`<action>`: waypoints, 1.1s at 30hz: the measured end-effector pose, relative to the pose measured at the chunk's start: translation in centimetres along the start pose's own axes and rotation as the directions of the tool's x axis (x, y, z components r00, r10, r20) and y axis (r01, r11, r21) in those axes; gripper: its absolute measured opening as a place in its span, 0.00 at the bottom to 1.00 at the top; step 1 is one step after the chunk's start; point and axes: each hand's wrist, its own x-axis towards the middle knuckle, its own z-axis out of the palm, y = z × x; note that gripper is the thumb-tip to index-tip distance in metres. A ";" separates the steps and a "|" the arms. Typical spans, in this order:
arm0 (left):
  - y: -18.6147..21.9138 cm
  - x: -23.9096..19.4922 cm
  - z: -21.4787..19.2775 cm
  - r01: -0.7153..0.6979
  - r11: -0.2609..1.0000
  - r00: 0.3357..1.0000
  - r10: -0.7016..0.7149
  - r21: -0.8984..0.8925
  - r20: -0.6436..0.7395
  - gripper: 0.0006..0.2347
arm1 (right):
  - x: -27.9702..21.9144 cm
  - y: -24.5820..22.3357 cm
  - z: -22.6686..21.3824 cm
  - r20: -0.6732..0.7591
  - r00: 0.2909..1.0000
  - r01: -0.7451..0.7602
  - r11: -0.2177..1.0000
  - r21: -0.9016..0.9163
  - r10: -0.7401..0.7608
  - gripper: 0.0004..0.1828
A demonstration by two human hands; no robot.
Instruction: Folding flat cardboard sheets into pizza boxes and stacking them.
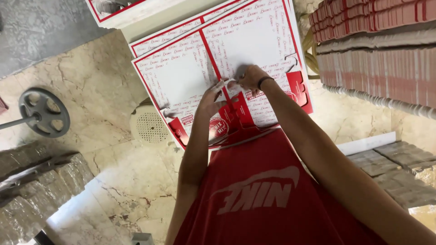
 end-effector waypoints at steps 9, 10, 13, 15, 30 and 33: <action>-6.2 -5.6 -0.6 0.034 0.998 0.992 -0.028 0.046 -0.122 0.33 | 2.9 5.6 4.3 -0.339 0.911 0.192 0.970 -0.151 -0.233 0.24; -7.8 -5.9 -1.6 0.024 0.998 0.998 -0.021 0.051 -0.056 0.31 | 1.8 6.2 5.2 -0.414 0.875 0.225 0.968 -0.111 -0.250 0.24; -11.5 -5.2 -5.3 -0.033 0.973 0.994 0.009 0.230 0.106 0.33 | -2.8 7.8 8.1 -0.531 0.819 0.216 0.974 -0.066 -0.218 0.26; -12.2 -5.4 -7.2 -0.093 0.916 0.980 0.016 0.391 0.196 0.36 | -3.8 10.5 11.2 -0.565 0.807 0.175 0.983 -0.051 -0.173 0.27; -2.0 -8.3 -14.2 -0.343 -0.197 0.887 0.254 0.918 0.386 0.17 | -0.5 11.0 34.0 -0.319 0.901 0.319 0.048 0.947 0.293 0.24; 6.1 -3.1 -14.6 -0.389 -0.216 0.690 0.576 0.896 0.438 0.21 | 0.8 7.8 36.8 -0.171 0.976 0.173 -0.004 0.985 0.136 0.35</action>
